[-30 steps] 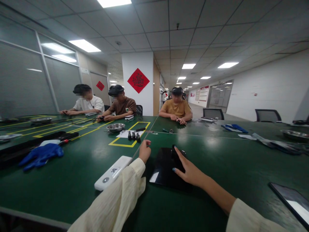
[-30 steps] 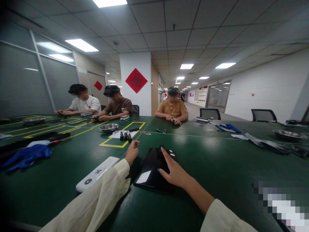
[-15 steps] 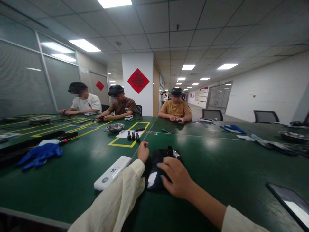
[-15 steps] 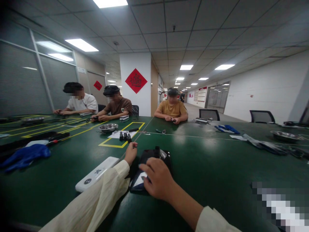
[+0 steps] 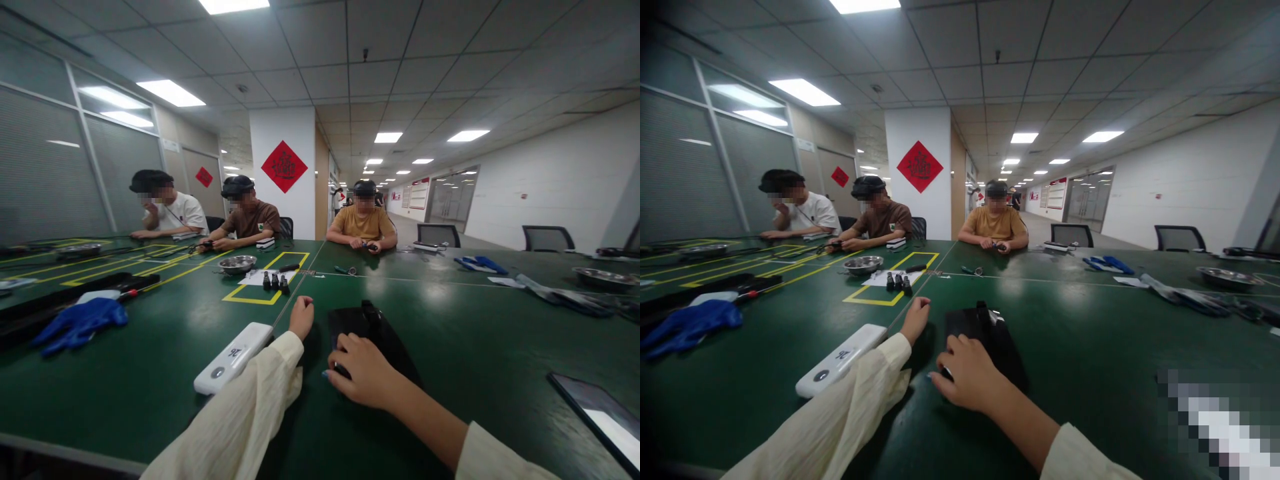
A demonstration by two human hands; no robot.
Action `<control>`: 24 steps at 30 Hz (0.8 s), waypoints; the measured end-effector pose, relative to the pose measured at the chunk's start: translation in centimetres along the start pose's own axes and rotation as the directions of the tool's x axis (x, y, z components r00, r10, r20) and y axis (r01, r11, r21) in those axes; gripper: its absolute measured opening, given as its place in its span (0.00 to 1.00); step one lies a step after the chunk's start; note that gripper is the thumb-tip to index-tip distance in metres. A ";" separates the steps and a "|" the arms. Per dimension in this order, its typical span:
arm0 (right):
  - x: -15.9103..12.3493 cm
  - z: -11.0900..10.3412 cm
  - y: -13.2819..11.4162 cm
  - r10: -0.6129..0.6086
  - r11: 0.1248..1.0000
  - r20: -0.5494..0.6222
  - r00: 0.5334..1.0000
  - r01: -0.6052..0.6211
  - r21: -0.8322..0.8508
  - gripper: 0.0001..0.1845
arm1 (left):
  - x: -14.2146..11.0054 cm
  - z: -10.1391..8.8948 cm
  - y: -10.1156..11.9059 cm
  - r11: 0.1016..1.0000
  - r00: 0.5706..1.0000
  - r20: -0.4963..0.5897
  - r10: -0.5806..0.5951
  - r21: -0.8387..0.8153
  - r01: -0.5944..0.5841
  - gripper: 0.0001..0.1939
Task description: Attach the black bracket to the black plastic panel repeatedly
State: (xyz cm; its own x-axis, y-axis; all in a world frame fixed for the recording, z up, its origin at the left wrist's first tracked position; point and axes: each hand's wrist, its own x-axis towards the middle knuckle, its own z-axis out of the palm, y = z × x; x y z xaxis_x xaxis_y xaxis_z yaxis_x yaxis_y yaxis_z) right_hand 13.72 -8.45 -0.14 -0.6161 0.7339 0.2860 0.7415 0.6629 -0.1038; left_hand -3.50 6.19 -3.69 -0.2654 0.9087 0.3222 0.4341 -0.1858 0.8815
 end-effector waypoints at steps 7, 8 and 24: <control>0.0 1.1 1.7 0.172 0.985 -0.025 0.985 -0.173 -0.024 0.09 | -1.7 1.0 0.7 0.995 0.988 0.116 0.097 0.016 -0.100 0.07; 0.0 1.1 1.9 0.207 0.978 -0.020 0.978 -0.207 -0.035 0.09 | -1.9 1.1 0.7 0.994 0.986 0.129 0.105 0.017 -0.108 0.08; -1.5 1.3 13.1 0.771 0.601 -0.030 0.636 -0.742 -0.297 0.28 | -14.5 -4.2 18.4 0.381 0.728 -0.493 0.477 -0.630 -0.677 0.09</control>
State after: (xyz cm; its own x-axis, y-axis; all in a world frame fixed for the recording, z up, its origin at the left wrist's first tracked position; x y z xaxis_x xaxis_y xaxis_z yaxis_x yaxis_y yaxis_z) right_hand 24.07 -0.67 -3.13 0.1879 0.9734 0.1308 0.9816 -0.1906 0.0084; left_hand 4.67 -11.95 9.29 -0.4099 0.3884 0.8253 -0.1977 -0.9211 0.3353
